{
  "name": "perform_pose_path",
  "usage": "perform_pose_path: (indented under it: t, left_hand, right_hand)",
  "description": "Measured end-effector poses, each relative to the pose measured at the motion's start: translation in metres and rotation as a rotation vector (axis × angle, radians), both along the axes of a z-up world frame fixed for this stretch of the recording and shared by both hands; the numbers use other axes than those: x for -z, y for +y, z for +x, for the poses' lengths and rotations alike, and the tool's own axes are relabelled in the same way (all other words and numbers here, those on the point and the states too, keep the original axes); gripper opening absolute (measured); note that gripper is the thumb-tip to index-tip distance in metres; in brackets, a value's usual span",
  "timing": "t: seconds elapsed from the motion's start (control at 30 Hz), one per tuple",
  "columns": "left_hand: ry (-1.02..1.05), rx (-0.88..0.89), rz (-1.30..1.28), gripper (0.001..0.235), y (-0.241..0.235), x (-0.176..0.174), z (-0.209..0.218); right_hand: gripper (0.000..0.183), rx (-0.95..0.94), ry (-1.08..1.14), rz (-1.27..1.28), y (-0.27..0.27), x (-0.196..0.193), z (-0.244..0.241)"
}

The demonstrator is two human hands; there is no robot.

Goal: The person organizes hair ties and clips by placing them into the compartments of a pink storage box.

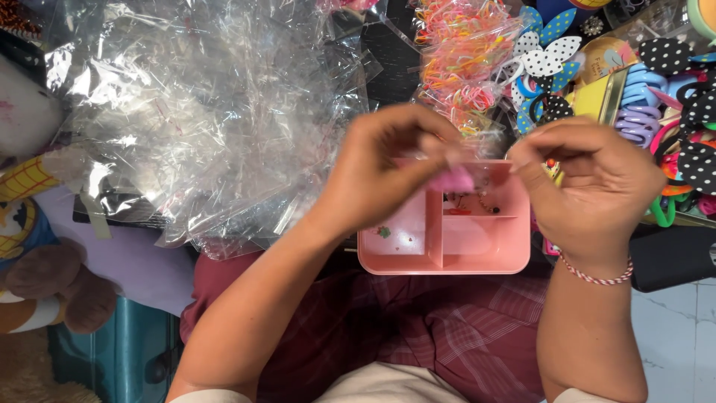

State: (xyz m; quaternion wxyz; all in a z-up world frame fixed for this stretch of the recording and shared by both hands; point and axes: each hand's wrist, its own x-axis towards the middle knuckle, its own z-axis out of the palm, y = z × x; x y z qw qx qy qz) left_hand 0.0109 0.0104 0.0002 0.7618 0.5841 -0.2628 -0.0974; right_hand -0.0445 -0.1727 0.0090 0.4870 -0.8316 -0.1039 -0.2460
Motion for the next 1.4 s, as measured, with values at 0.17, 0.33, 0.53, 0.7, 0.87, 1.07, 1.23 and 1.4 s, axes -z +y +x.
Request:
perform_pose_path:
  t: [0.17, 0.33, 0.53, 0.7, 0.87, 1.07, 1.23, 1.4]
  left_hand:
    - [-0.163, -0.384, 0.131, 0.006, 0.02, -0.008, 0.023]
    - [-0.133, -0.692, 0.324, 0.006, 0.022, -0.006, 0.035]
    - [-0.515, -0.775, 0.482, 0.022, 0.008, 0.007, 0.062]
    - [-0.366, -0.755, 0.377, 0.018, -0.001, 0.013, 0.075]
    - [-0.149, -0.678, 0.248, 0.011, 0.008, 0.012, 0.079]
    - [-0.067, -0.525, 0.286, 0.028, 0.01, -0.01, 0.08]
    - [-0.629, -0.587, 0.555, 0.02, 0.007, -0.005, 0.103]
    - [-0.54, -0.574, 0.932, 0.021, -0.002, -0.004, 0.118]
  right_hand:
    - [0.011, 0.064, -0.162, -0.253, -0.003, -0.007, 0.004]
    - [0.012, 0.005, -0.294, -0.469, 0.0, -0.004, 0.009]
    - [0.013, -0.003, -0.345, -0.493, 0.0, -0.006, 0.008]
    - [0.009, -0.01, -0.302, -0.491, 0.0, -0.005, 0.009]
    - [0.009, -0.031, -0.313, -0.497, 0.002, -0.007, 0.01]
    - [0.01, -0.015, -0.351, -0.492, -0.001, -0.011, 0.008]
    - [0.012, -0.005, -0.384, -0.512, 0.009, -0.018, 0.002]
    - [0.009, -0.069, -0.414, -0.533, 0.011, -0.013, 0.002]
